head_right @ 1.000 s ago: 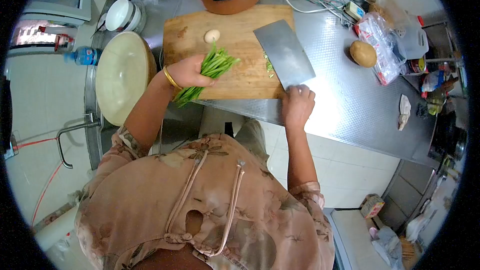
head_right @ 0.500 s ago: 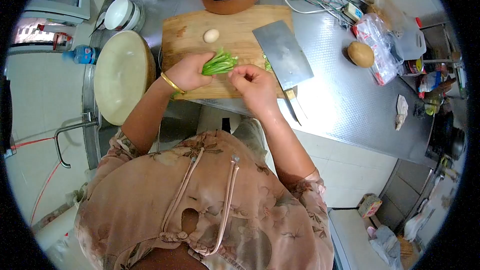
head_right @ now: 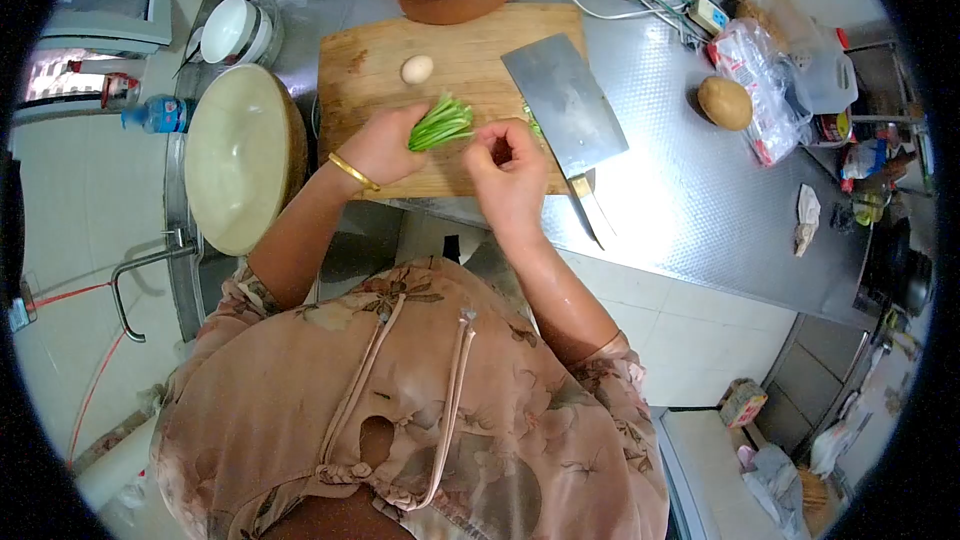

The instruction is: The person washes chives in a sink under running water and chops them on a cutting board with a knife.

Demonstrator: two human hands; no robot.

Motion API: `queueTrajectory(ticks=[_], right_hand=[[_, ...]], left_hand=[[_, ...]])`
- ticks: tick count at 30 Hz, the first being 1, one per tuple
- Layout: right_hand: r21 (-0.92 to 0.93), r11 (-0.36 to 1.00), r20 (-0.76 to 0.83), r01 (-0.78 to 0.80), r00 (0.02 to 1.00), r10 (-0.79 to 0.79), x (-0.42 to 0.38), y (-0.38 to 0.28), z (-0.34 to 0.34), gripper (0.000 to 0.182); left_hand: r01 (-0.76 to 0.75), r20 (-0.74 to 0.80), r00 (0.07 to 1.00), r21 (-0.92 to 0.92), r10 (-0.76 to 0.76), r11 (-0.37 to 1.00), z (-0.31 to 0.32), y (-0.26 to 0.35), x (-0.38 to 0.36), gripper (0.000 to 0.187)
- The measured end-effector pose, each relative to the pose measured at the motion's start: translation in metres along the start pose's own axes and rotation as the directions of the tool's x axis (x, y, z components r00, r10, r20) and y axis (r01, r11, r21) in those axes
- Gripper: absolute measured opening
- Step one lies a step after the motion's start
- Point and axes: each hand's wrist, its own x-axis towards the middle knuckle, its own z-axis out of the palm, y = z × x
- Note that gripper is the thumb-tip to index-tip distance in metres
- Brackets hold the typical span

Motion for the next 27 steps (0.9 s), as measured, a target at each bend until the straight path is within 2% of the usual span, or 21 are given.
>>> queueTrajectory(ticks=[1, 4, 7, 10, 16, 19, 22, 25, 27], right_hand=[[-0.021, 0.998, -0.012, 0.062, 0.998, -0.062, 0.001, 0.002, 0.000, 0.004], [-0.008, 0.996, -0.034, 0.090, 0.995, -0.090, 0.004, -0.001, 0.003, 0.006], [-0.091, 0.991, -0.030, 0.100, 0.994, -0.104, 0.005, -0.003, 0.004, 0.010], [-0.145, 0.988, 0.027, 0.062, 0.998, -0.058, 0.008, 0.002, 0.004, 0.012], [-0.388, 0.911, 0.158, 0.143, 0.984, -0.087, 0.015, -0.001, 0.001, 0.013], [-0.439, 0.892, 0.148, 0.113, 0.988, -0.052, 0.016, -0.002, 0.005, 0.009], [-0.581, 0.730, 0.220, 0.360, 0.933, -0.286, 0.018, 0.006, 0.006, 0.009], [-0.615, 0.639, 0.280, 0.463, 0.885, -0.373, 0.019, 0.012, 0.006, 0.010], [-0.609, 0.667, 0.261, 0.429, 0.903, -0.343, 0.018, 0.020, 0.006, 0.010]], left_hand=[[0.008, 0.003, 1.000, 0.004, -0.008, 1.000, 0.000, 0.001, 0.000, 0.032], [-0.007, -0.001, 1.000, 0.052, 0.007, 0.999, 0.002, -0.002, 0.003, 0.032], [-0.050, -0.022, 0.998, 0.054, 0.052, 0.997, 0.007, -0.009, 0.004, 0.031], [-0.031, -0.012, 0.999, 0.055, 0.032, 0.998, 0.008, -0.010, 0.004, 0.030], [-0.012, -0.029, 0.999, 0.161, 0.017, 0.987, 0.009, -0.011, 0.000, 0.025], [0.104, 0.006, 0.994, 0.209, -0.108, 0.972, 0.008, -0.002, -0.001, 0.028], [0.121, 0.021, 0.991, 0.249, -0.131, 0.961, 0.016, -0.009, 0.001, 0.027], [0.160, 0.064, 0.982, 0.203, -0.176, 0.966, 0.022, -0.013, 0.005, 0.028], [0.188, 0.083, 0.975, 0.191, -0.207, 0.963, 0.029, -0.019, 0.007, 0.028]])
